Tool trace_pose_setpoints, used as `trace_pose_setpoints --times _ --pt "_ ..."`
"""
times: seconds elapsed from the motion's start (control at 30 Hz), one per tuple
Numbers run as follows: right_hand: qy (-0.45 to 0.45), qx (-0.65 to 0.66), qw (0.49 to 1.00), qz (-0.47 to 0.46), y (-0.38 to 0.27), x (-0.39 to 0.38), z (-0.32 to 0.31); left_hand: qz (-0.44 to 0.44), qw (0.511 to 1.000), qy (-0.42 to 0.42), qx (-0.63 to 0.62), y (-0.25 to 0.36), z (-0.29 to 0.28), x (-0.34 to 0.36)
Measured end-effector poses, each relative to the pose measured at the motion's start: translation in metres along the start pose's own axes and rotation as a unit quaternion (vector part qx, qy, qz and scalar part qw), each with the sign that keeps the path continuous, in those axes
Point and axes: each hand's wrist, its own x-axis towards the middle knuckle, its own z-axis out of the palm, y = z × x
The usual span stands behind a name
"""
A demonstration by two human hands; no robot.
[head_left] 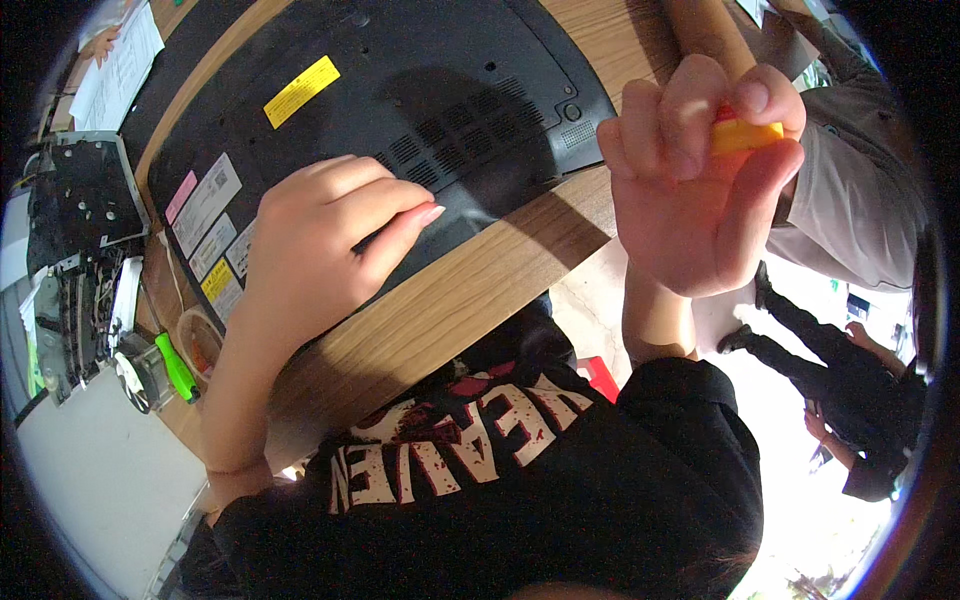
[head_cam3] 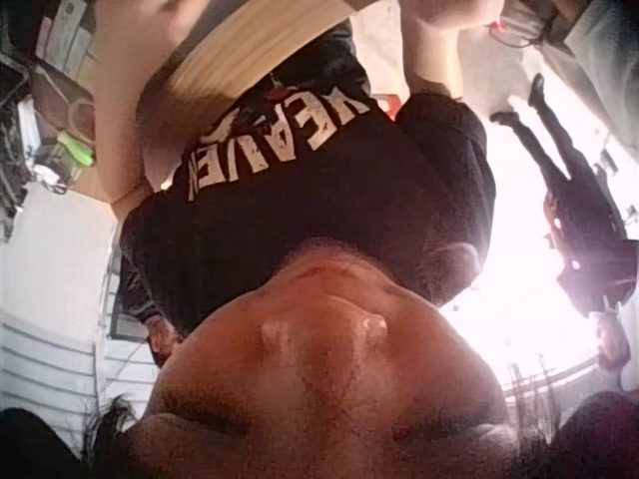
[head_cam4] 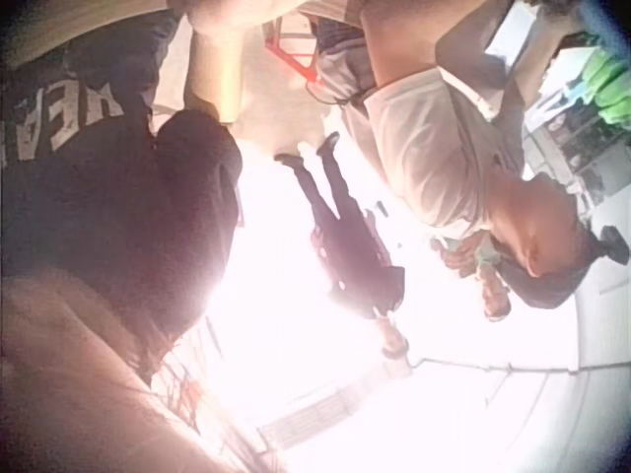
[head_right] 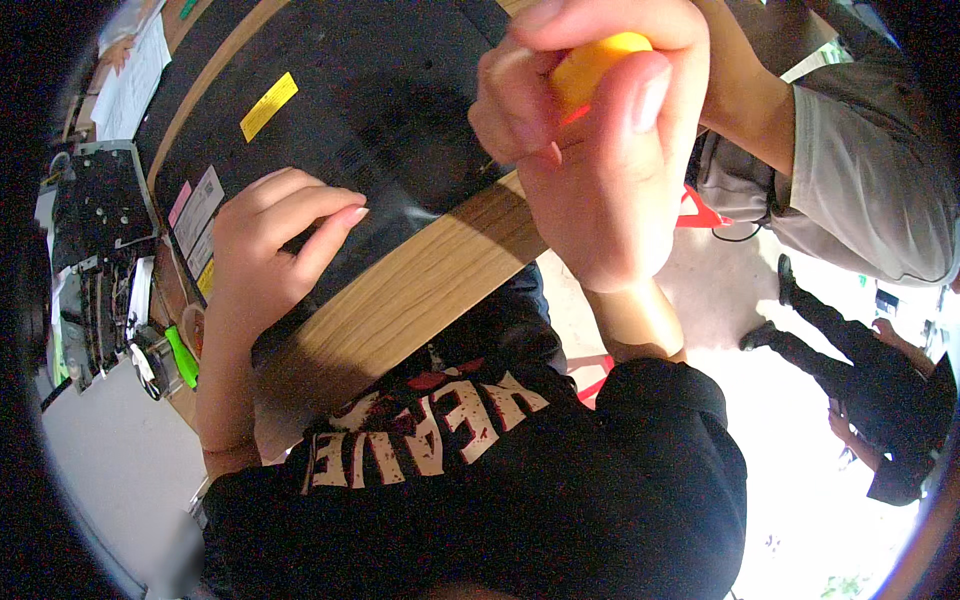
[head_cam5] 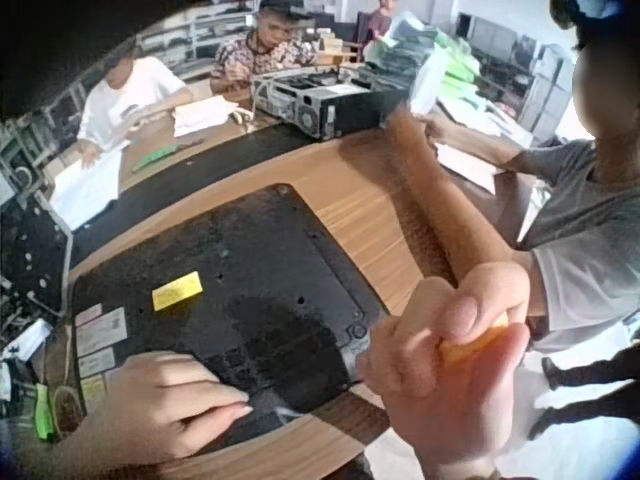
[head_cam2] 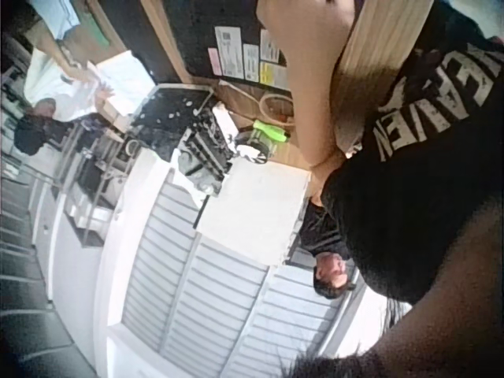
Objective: The person uses a screwdriver to remove screws from the bottom of a laptop, then pulls out a modular component from the side of the device.
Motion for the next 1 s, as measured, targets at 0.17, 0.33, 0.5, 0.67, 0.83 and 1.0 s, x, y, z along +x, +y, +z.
trace_pose_setpoints --times 0.17,0.33,0.5,0.67,0.83,1.0 --pt "-0.029 -0.034 0.999 0.031 -0.005 0.004 0.003 0.014 1.0 -0.015 -0.02 -0.002 0.007 0.008" --pt "-0.107 -0.066 0.992 0.005 0.0 0.006 -0.005 0.021 0.998 -0.023 -0.049 -0.003 0.01 0.014" --pt "-0.154 -0.037 0.987 0.011 0.003 0.009 -0.006 0.046 0.989 0.02 -0.138 0.002 0.018 0.025" --pt "-0.235 0.108 0.964 0.054 0.012 0.027 -0.014 0.051 0.964 -0.061 -0.254 0.011 0.032 0.04" --pt "-0.076 0.196 0.975 0.074 0.009 0.023 -0.006 0.033 0.948 -0.077 -0.306 0.006 0.045 0.054" --pt "-0.058 0.189 0.975 0.1 0.007 0.02 -0.004 0.039 0.946 -0.074 -0.313 0.0 0.053 0.052"
